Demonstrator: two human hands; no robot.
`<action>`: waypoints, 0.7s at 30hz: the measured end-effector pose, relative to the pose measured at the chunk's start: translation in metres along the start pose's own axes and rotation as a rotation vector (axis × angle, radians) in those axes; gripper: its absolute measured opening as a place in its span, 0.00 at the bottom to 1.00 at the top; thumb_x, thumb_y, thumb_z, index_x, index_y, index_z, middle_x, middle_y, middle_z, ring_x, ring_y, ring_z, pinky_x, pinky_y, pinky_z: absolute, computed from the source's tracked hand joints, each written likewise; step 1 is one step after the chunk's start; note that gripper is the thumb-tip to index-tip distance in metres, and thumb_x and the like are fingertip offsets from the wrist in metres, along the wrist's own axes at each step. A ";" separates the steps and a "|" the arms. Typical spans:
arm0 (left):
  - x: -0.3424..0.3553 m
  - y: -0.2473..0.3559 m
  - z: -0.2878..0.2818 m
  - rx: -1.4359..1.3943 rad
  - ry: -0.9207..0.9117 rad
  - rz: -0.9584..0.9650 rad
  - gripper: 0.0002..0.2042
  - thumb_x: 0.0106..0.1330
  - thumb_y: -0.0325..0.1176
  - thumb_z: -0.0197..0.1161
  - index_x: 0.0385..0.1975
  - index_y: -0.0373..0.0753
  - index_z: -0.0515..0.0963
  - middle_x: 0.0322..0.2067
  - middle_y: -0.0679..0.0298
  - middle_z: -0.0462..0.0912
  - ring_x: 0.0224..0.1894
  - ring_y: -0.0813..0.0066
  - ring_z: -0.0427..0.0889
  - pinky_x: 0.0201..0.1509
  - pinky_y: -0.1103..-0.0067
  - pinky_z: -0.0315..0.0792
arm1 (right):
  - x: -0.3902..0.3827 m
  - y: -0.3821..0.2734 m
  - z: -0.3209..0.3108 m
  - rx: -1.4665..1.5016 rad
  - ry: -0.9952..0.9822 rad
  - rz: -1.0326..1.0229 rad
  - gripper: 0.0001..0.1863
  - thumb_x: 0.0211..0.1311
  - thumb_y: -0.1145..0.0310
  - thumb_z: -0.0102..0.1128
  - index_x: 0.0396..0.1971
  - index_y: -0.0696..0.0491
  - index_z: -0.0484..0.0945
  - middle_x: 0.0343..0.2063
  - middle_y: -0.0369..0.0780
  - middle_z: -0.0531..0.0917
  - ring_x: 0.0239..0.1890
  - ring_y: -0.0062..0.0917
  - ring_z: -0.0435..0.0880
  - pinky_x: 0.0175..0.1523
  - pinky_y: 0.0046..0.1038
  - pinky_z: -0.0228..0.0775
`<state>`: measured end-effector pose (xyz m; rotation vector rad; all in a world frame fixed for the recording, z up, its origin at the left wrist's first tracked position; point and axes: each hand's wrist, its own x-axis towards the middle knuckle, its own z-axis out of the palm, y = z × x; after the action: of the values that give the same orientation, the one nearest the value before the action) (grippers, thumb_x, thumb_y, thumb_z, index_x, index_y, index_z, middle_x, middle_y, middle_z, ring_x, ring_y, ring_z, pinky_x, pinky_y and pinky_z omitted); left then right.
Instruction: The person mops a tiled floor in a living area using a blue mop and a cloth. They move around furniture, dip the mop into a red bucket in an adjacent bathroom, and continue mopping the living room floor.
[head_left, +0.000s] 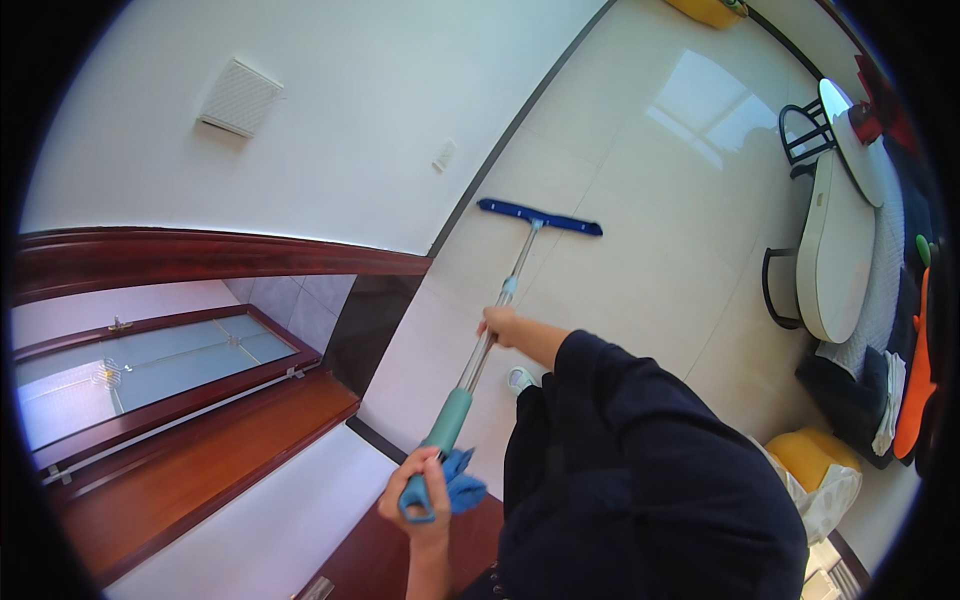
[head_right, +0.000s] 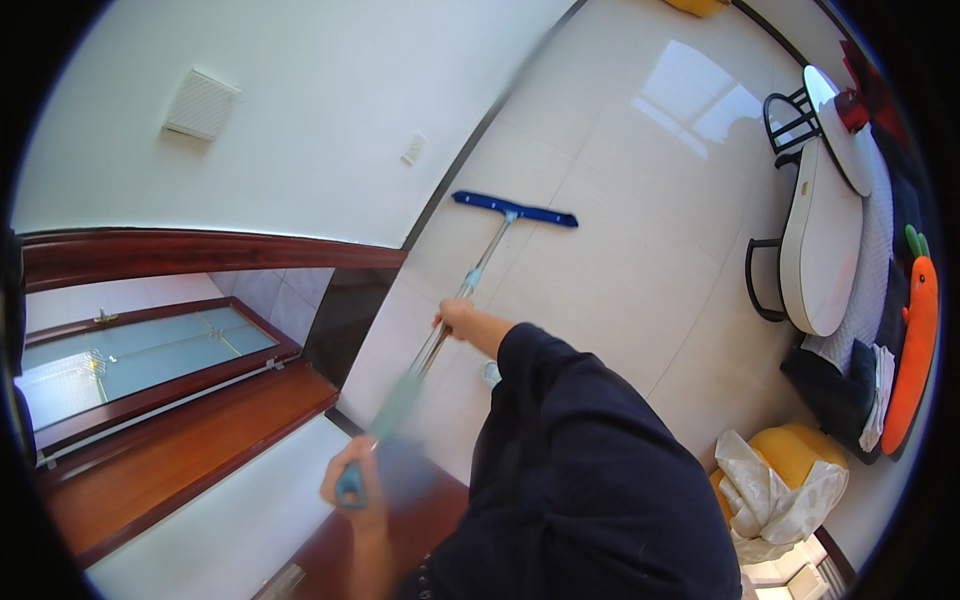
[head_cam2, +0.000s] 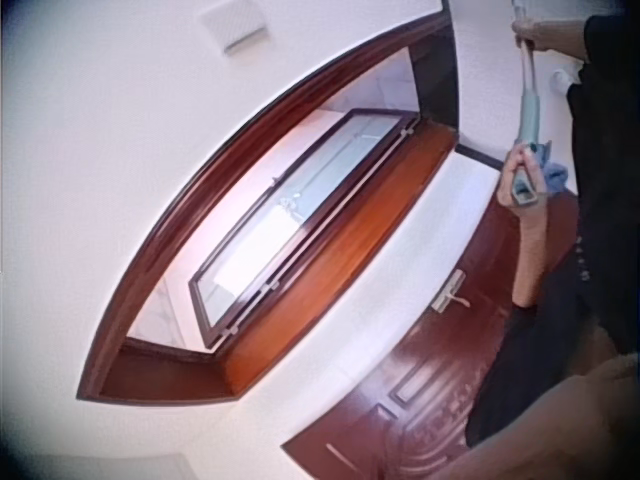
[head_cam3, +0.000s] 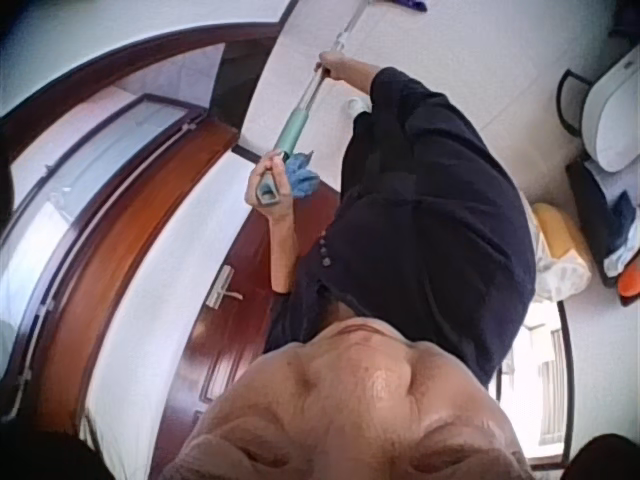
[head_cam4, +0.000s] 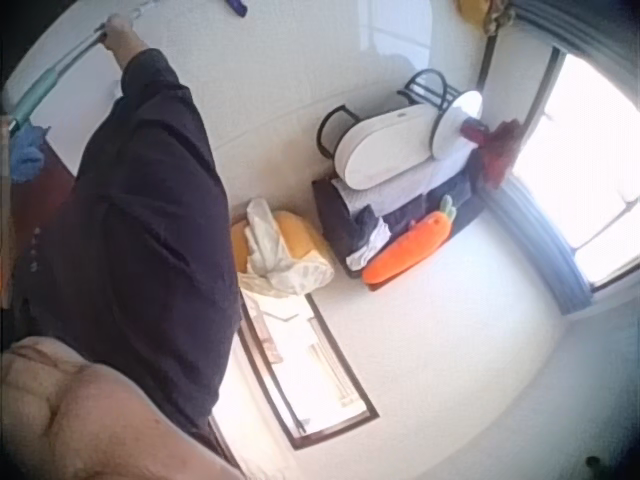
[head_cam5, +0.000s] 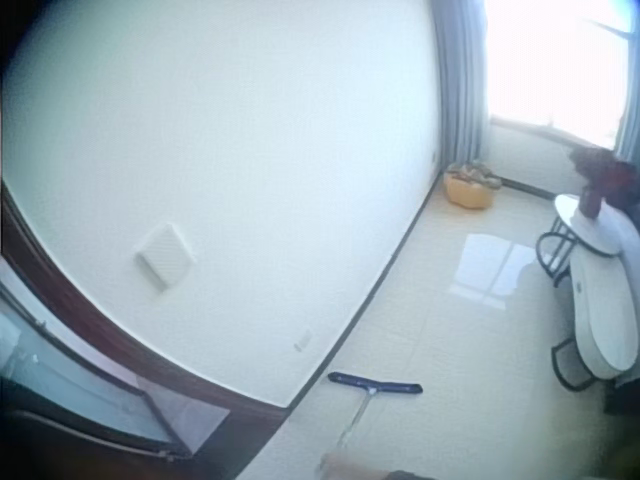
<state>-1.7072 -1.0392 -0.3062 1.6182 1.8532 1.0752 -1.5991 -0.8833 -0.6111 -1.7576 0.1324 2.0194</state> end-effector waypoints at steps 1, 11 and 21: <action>-0.003 0.005 -0.017 -0.013 0.015 -0.028 0.04 0.54 0.19 0.59 0.23 0.30 0.71 0.26 0.52 0.81 0.29 0.69 0.81 0.38 0.78 0.74 | -0.010 0.017 0.007 -0.096 -0.117 0.002 0.11 0.56 0.69 0.40 0.22 0.57 0.71 0.18 0.43 0.77 0.18 0.29 0.75 0.17 0.33 0.63; -0.018 0.043 -0.115 0.069 0.212 -0.120 0.05 0.56 0.27 0.56 0.24 0.31 0.71 0.26 0.55 0.80 0.30 0.71 0.77 0.37 0.77 0.71 | -0.002 0.150 0.088 -0.023 -0.341 -0.005 0.14 0.55 0.76 0.42 0.42 0.65 0.62 0.23 0.44 0.73 0.19 0.31 0.78 0.23 0.35 0.78; 0.013 0.023 -0.020 -0.054 0.116 -0.079 0.05 0.58 0.24 0.58 0.30 0.30 0.72 0.34 0.50 0.80 0.37 0.66 0.79 0.46 0.74 0.71 | -0.027 -0.027 0.053 -0.046 -0.065 -0.204 0.11 0.49 0.77 0.47 0.32 0.68 0.67 0.23 0.48 0.77 0.20 0.38 0.82 0.19 0.38 0.75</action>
<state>-1.7110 -1.0318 -0.2744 1.4683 1.9272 1.1964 -1.6345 -0.8473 -0.5691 -1.6576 -0.1105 1.9423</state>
